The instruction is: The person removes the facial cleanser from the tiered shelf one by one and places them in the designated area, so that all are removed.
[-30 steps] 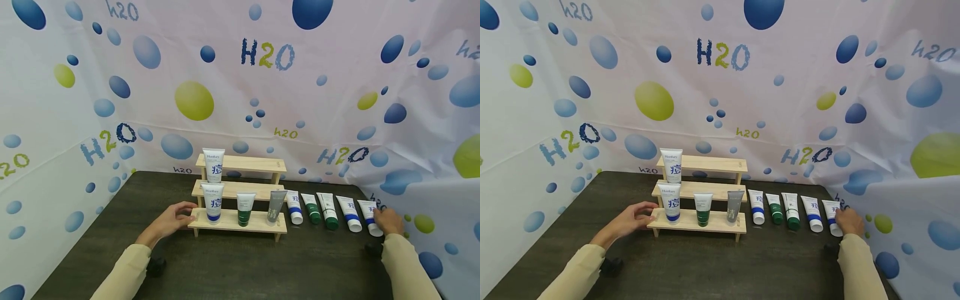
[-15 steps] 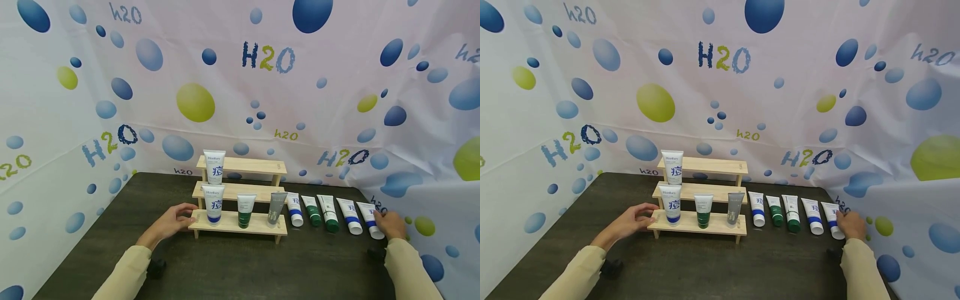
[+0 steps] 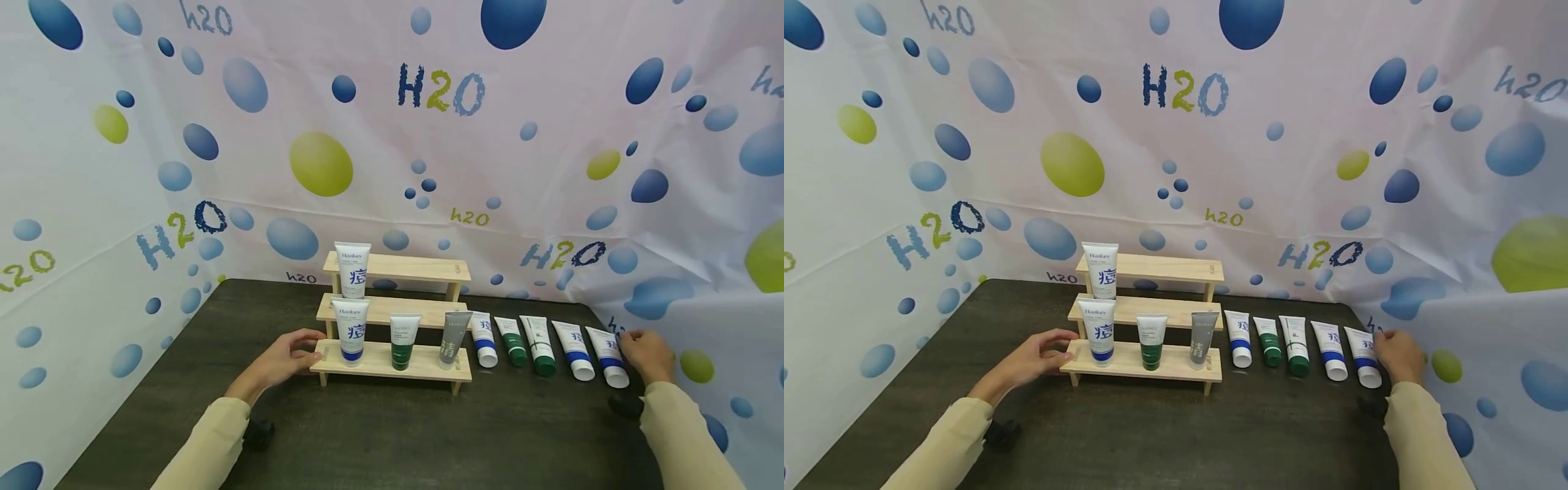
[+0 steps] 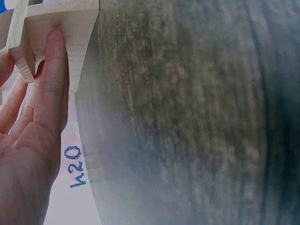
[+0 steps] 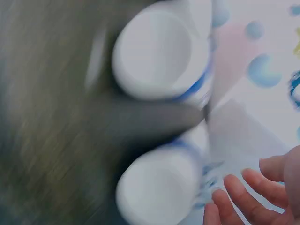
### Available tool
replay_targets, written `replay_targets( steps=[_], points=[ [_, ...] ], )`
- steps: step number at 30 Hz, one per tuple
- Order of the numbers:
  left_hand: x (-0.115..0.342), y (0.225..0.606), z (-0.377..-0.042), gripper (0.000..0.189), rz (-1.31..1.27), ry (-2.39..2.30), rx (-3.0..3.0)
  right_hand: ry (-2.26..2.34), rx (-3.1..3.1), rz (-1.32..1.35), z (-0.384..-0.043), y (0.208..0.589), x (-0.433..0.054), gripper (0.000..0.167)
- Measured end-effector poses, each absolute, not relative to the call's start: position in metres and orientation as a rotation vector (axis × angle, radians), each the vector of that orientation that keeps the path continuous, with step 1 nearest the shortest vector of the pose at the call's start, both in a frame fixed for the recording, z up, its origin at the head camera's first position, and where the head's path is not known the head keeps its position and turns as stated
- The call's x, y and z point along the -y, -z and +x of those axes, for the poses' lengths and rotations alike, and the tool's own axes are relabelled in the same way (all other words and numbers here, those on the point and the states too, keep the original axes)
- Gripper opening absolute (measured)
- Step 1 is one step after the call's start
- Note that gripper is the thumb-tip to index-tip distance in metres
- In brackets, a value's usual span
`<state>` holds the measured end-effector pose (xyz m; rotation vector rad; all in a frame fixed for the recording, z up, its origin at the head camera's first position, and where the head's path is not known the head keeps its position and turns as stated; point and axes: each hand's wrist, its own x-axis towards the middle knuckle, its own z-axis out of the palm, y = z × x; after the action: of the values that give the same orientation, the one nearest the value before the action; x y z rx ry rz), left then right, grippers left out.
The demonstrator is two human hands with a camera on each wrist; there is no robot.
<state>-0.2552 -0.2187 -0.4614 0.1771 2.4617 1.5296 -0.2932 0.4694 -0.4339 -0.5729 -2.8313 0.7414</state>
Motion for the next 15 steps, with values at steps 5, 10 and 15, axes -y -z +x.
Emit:
replay_targets(
  steps=[5, 10, 15],
  points=[
    [0.218, 0.461, -0.256, 0.047, 0.179, -1.545, -2.443, -0.833, 2.737, -0.457, -0.306, 0.409, -0.440, 0.053],
    [0.218, 0.461, -0.256, 0.047, 0.196, -1.568, -2.425, -1.057, 2.658, -0.272, -0.317, 0.375, -0.393, 0.055],
    [0.218, 0.462, -0.255, 0.047, 0.183, -1.559, -2.440, -1.178, 2.643, 0.040, -0.315, 0.350, -0.347, 0.052]
  ],
)
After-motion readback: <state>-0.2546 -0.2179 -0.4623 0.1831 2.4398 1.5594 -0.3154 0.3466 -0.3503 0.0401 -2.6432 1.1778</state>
